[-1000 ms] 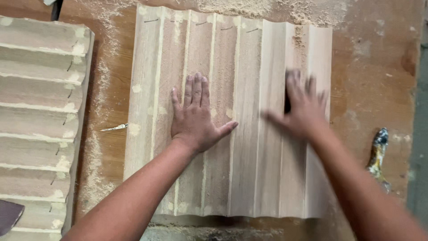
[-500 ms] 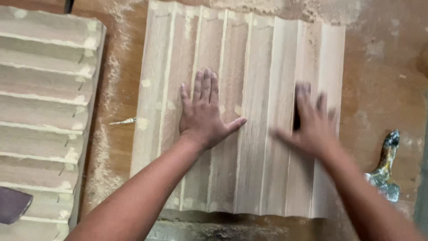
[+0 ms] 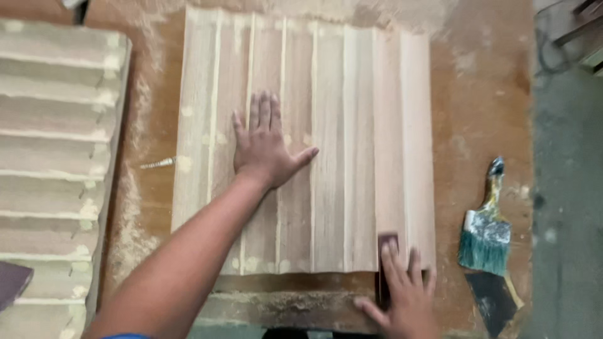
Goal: The person sands a fluted wooden panel using a piece of sandpaper and brushes away dust with a paintbrush.
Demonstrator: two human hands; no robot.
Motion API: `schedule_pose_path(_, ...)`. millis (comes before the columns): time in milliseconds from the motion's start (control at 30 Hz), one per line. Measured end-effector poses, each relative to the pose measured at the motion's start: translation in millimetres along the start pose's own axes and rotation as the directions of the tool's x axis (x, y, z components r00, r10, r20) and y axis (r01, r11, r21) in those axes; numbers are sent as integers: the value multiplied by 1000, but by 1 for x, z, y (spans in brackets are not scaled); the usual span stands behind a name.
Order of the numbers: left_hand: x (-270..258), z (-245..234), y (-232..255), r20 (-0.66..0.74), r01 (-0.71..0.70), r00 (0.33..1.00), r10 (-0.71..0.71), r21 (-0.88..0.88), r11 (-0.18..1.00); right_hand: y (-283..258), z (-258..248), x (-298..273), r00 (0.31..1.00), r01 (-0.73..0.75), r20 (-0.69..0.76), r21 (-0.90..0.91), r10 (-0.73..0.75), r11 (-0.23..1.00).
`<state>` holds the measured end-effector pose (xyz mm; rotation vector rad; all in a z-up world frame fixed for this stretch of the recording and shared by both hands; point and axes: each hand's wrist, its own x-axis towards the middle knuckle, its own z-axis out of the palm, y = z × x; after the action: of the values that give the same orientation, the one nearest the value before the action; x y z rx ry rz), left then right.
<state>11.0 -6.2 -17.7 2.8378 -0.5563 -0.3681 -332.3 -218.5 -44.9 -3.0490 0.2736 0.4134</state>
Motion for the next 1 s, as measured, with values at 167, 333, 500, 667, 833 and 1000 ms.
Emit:
schedule_pose_path(167,-5,10,-5,-117,-43,992,37,-46,998,16,14,-8,930,118,-365,196,-39,973)
schedule_pose_path(333,-83,-10,54,-343,-345,900,270,-180,921,18,-76,2,942,-237,-59,581,331,778)
schedule_pose_path(500,-162,28,128,156,-124,898,411,-806,578,24,-79,24,826,-96,214,965,521,-243)
schedule_pose_path(667,-176,2,178,-16,-103,955,297,-954,281,11,-76,40,875,-76,247,920,416,-386)
schedule_pose_path(833,-147,23,193,-21,-7,999,-35,-930,368,44,-93,80,968,-147,179,973,177,-178)
schedule_pose_path(1000,-130,46,198,-223,-27,932,-285,-828,561,144,-80,173,949,199,-311,711,47,674)
